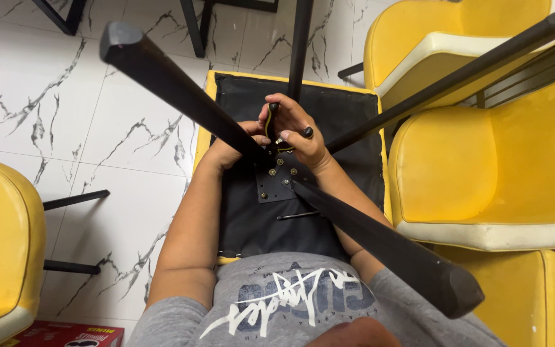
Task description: The person lies on the floor beneath an upturned table and attaches its legs to the underside. They first use pliers to work on the mounting plate, then drive screws into the plate with a screwdriver, holding parts steady with the other hand while fastening each leg.
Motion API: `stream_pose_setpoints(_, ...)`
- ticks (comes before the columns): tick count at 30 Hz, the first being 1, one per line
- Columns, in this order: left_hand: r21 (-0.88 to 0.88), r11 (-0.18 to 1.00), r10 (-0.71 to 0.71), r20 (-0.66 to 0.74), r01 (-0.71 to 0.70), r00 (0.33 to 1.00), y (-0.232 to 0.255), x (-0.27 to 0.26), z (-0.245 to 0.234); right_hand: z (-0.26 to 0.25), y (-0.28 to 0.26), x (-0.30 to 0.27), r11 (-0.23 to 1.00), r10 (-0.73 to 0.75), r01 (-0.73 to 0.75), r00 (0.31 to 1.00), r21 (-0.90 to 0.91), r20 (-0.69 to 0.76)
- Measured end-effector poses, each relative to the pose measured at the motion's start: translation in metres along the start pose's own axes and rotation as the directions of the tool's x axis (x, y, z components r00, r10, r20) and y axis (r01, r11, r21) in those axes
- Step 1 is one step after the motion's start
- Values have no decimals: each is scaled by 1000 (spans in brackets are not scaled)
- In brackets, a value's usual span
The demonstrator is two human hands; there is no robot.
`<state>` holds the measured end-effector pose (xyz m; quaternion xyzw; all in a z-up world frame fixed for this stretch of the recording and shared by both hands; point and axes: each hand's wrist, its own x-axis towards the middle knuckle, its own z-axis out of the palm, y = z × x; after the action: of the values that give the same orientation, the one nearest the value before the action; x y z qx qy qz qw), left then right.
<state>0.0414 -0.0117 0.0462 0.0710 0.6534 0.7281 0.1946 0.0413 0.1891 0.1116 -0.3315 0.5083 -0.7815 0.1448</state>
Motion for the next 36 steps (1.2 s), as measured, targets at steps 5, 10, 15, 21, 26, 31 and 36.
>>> stream_pose_setpoints(5,-80,996,23,-57,-28,998,-4,-3,1,-3,-4,23,995,103,-104,988,2,111)
stream_pose_setpoints(10,-90,995,27,-151,-41,988,-11,-10,1,-5,4,32,985,160,-169,968,29,192)
stream_pose_setpoints(15,-29,999,-18,-108,15,994,-9,-3,1,0,6,10,1000,15,-13,997,-19,78)
stream_pose_setpoints(21,-52,999,-2,-14,1,1000,-1,-1,1,6,2,6,994,11,-9,1000,-108,18)
stream_pose_setpoints(26,-189,967,149,-128,-171,981,-5,-13,9,-1,1,41,984,174,-179,969,13,177)
stream_pose_setpoints(31,-142,986,73,-122,-90,990,-9,-10,8,5,7,25,997,74,-74,992,-9,101)
stream_pose_setpoints(36,-105,994,-13,-30,10,999,-10,5,3,9,2,2,998,-9,8,1000,-61,-20)
